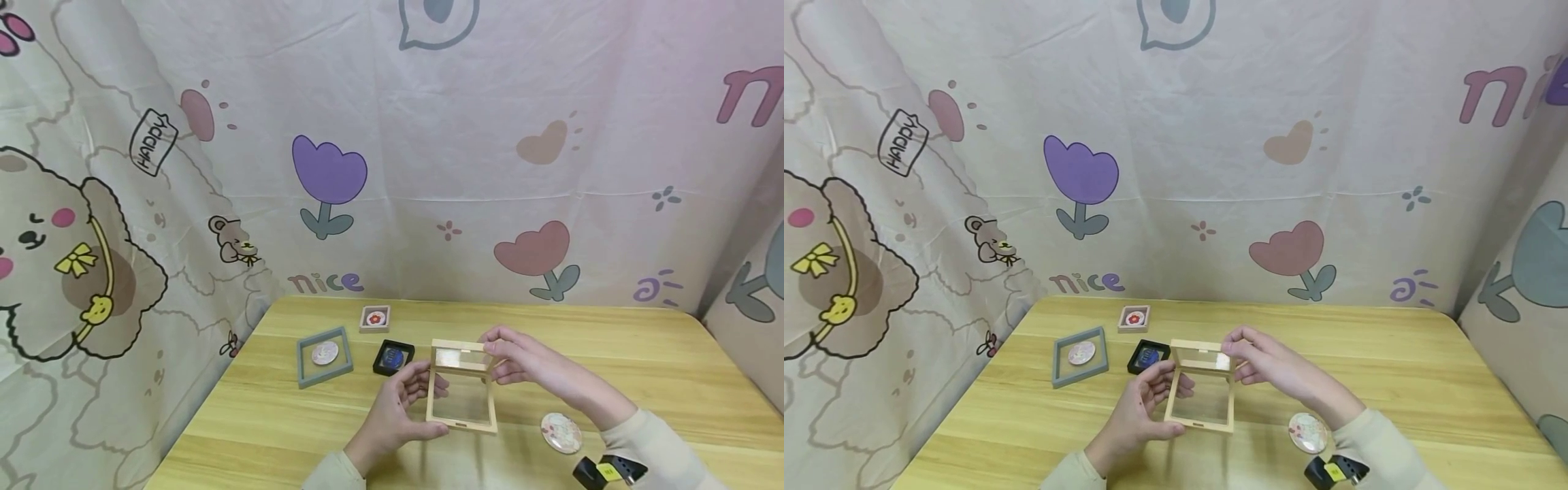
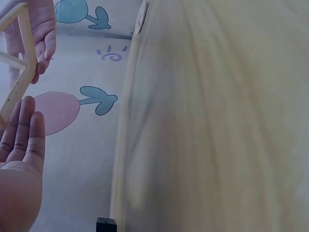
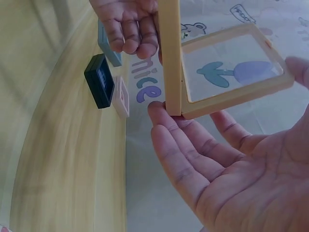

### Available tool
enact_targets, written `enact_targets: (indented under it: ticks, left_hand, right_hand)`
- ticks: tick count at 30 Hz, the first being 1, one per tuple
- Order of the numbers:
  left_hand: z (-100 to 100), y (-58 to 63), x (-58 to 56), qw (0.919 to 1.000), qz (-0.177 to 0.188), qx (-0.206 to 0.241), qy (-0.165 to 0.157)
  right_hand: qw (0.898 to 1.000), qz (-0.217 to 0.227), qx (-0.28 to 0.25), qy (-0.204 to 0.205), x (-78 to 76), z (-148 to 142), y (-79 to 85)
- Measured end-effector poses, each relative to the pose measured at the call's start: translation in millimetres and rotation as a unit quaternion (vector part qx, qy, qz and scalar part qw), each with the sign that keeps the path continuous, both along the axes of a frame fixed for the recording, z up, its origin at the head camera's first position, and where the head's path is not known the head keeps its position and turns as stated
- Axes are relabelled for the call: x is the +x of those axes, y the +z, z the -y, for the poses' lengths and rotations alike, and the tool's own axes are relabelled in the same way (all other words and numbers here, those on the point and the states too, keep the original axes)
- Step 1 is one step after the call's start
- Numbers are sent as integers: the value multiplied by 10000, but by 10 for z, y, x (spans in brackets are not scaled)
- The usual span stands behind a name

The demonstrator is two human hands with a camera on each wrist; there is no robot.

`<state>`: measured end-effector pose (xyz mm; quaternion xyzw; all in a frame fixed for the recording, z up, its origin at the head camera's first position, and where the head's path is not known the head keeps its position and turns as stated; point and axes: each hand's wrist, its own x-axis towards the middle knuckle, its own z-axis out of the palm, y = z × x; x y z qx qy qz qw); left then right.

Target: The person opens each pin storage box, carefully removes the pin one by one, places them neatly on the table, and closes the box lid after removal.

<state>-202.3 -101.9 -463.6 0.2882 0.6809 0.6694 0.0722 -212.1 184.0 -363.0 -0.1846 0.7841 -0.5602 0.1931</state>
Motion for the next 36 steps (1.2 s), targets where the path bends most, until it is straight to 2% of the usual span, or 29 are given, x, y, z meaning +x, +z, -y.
enact_targets:
  ticks: [9,13,19,25,28,32,36]
  left_hand:
    - [37,31,-33,9999,161,-35,34]
    - [39,36,-42,9997,262,-13,22]
    - [44,58,-56,9992,393,86,21]
    - [61,80,-53,9941,944,395,-372]
    - [73,118,-45,9891,1320,364,-534]
    - [83,152,-51,9842,1617,259,-667]
    - [95,155,-57,9814,1714,292,-819]
  right_hand:
    - [9958,-789,4,462,51,2,-47]
    - [9915,-1192,83,508,87,2,-75]
    - [9884,-1425,154,501,115,-5,-114]
    - [9835,-1733,206,474,130,-12,-162]
    - [9820,-1817,259,438,144,-12,-174]
    - [9808,-1898,305,342,140,-1,-204]
    - [9800,-1948,271,311,128,10,-236]
